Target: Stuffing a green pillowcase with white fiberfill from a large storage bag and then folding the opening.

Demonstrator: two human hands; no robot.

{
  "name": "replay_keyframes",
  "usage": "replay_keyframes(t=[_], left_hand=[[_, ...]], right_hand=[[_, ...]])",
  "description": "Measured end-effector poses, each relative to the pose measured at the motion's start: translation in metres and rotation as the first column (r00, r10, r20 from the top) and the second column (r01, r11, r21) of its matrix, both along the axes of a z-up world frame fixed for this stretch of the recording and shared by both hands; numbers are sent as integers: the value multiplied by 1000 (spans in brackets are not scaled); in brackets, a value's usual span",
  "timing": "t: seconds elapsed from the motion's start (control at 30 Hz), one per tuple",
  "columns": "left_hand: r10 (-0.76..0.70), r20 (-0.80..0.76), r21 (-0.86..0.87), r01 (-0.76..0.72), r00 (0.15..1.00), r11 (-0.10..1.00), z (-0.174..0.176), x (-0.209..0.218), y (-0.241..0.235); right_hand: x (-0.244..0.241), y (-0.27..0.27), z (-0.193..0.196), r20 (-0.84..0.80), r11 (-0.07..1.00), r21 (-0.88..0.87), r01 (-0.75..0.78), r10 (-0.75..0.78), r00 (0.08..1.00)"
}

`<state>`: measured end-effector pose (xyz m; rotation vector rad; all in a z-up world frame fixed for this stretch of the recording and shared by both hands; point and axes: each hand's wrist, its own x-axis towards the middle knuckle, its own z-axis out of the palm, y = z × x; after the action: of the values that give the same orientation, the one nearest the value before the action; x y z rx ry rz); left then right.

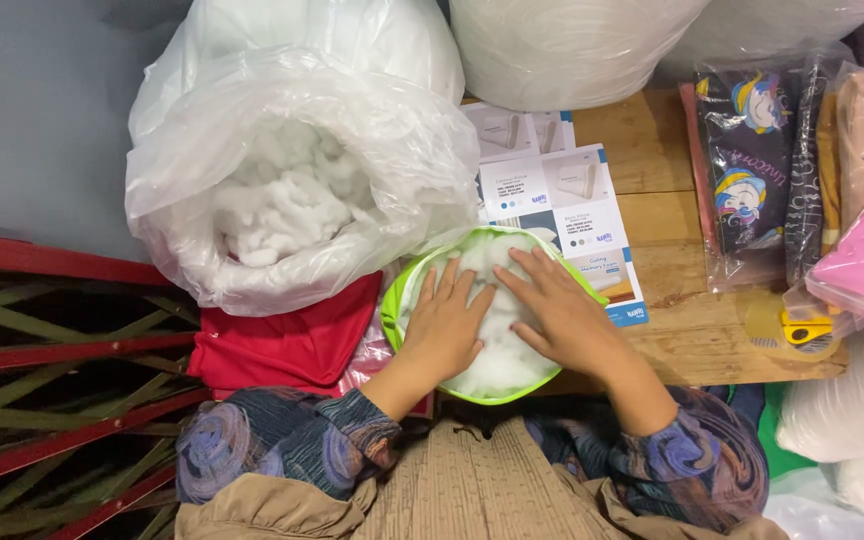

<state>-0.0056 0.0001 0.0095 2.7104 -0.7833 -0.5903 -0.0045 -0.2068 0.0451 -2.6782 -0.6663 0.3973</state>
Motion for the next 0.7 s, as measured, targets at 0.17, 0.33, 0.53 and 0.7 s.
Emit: replay_keyframes(t=[0.17,0.33,0.53,0.7], left_hand=[[-9,61,76,5,998,997,-28,-2,-2],[-21,103,164,3,994,987,-57,-4,1],[-15,-10,199,16,1000,980,-27,7,8],[123,250,-291,-46,961,956,-12,9,10]], right_hand=[[-1,14,-40,14,966,-256,-29,34,999],[0,12,-62,18,888,-458,-21,33,999],[7,1,-42,-34,929,-367,-42,31,999],[1,-14,13,-64,951,291,104,-89,994]])
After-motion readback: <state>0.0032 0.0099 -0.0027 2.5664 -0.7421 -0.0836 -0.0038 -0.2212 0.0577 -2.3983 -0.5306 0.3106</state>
